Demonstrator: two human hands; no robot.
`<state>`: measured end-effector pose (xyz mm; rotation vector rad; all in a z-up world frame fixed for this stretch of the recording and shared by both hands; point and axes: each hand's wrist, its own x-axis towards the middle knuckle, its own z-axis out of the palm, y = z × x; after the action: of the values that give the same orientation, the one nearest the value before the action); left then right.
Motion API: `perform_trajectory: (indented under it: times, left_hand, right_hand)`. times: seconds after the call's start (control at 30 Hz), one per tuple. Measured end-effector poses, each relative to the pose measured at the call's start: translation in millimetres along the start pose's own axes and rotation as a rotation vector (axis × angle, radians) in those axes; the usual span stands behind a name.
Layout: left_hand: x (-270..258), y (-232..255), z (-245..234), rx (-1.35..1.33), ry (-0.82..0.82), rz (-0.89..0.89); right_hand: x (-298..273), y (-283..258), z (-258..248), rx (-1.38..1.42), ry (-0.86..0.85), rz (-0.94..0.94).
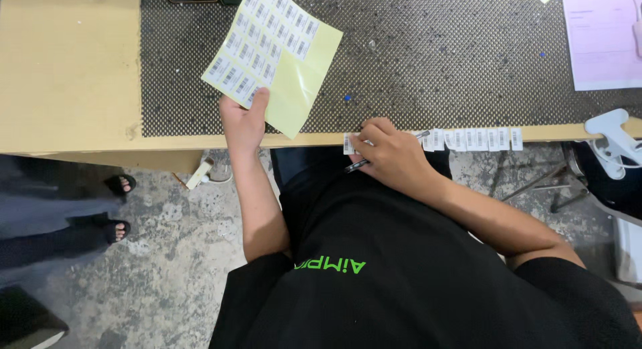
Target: The person peels individual barcode labels from a yellow sheet and places them in a row on the table. They use a pen to assist in separating the labels from the backing paper.
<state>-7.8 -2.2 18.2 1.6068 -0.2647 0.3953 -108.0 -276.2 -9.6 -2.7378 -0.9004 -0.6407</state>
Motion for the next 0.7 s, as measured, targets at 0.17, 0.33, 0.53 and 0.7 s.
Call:
perform_trajectory:
  times: [0.17,0.33,0.53,0.7]
  left_hand:
    - [-3,-18,-2,-0.014,0.051,-0.057]
    - [-2,-39,1,0.021,0.083,-0.114]
    - [-3,-23,7,0.016,0.145,-0.207]
    - [1,19,3,0.041,0.06,-0.178]
  right_hand:
    - [-1,-8,-7,-0.026,-0.011,-0.009]
    - [-7,-11,-5,-0.069,-0.078,-0.008]
    - [-8,-9,-2,-0.123,-0.142,-0.011]
    - [-12,-8,-5,-0.162,-0.153,0.024]
